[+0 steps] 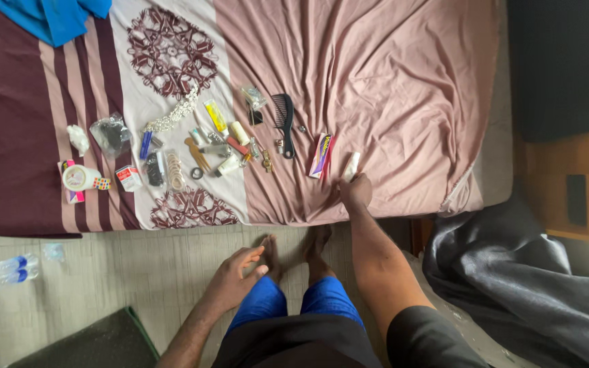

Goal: The person opens a wooden dresser drawer and removes various small items, including a tube of toothpaste, a small white bottle, a hair tie, and a gold chain. They place these items on the bed, which already holds other objects like a comb and a brush. The person then closes the drawer and continues to handle the items on the bed.

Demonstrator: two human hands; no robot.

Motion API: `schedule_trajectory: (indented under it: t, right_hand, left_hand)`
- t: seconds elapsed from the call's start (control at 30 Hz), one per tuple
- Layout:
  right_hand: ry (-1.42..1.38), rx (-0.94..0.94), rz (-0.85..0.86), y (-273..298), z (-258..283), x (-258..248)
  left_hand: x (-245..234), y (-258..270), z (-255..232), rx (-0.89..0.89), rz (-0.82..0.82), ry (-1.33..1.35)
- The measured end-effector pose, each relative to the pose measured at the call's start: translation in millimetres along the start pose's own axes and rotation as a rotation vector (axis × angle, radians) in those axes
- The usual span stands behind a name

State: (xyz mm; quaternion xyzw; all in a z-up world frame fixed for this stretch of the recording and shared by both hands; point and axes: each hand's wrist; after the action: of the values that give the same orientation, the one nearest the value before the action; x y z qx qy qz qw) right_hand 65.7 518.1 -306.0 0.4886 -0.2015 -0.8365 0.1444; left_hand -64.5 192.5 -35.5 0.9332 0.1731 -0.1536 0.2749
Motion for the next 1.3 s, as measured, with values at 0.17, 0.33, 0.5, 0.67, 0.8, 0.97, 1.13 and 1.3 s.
schedule_trajectory:
  t: [0.17, 0.33, 0.5, 0.67, 0.8, 0.97, 1.13, 1.3]
  right_hand:
    - [-0.398, 0.108, 0.285, 22, 7, 4]
    - [-0.707, -0.184, 0.580, 101, 33, -40]
    - [-0.477, -0.237, 0.781, 195, 101, -148]
    - [-0.706, -0.398, 0.823, 226, 166, -191]
    - [-0.538, -0.581, 0.554, 230, 176, -210]
    - [-0.756, -0.626, 0.472, 236, 177, -210]
    - [-0.543, -0.648, 0.386, 242, 191, -224]
    - [-0.251, -0.545, 0.382, 233, 204, -270]
  left_hand:
    - [-2, 6, -1, -0.067, -0.061, 0.084]
    - [-4, -22, -22, 0.074, -0.156, 0.208]
    - [-22, -71, -41, 0.222, -0.097, 0.857]
    - [-57, -97, -64, 0.354, -0.032, 0.828]
    - [-65, -104, -87, 0.540, 0.040, 0.939]
    - [-70, -117, -106, 0.558, 0.080, 0.995]
    - [-63, -122, -131, 0.443, 0.162, 0.947]
    - [-70, -123, -138, 0.460, -0.009, -0.011]
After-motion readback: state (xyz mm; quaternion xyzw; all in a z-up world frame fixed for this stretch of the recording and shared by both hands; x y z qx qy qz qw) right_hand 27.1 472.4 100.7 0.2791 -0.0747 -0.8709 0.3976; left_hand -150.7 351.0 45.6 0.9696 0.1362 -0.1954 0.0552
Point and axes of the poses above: each hand's wrist, its own y-axis away from the middle knuckle, its own x-axis out of the palm, z = x × y, and after that the axes turned 7 degrees about x, right-handed
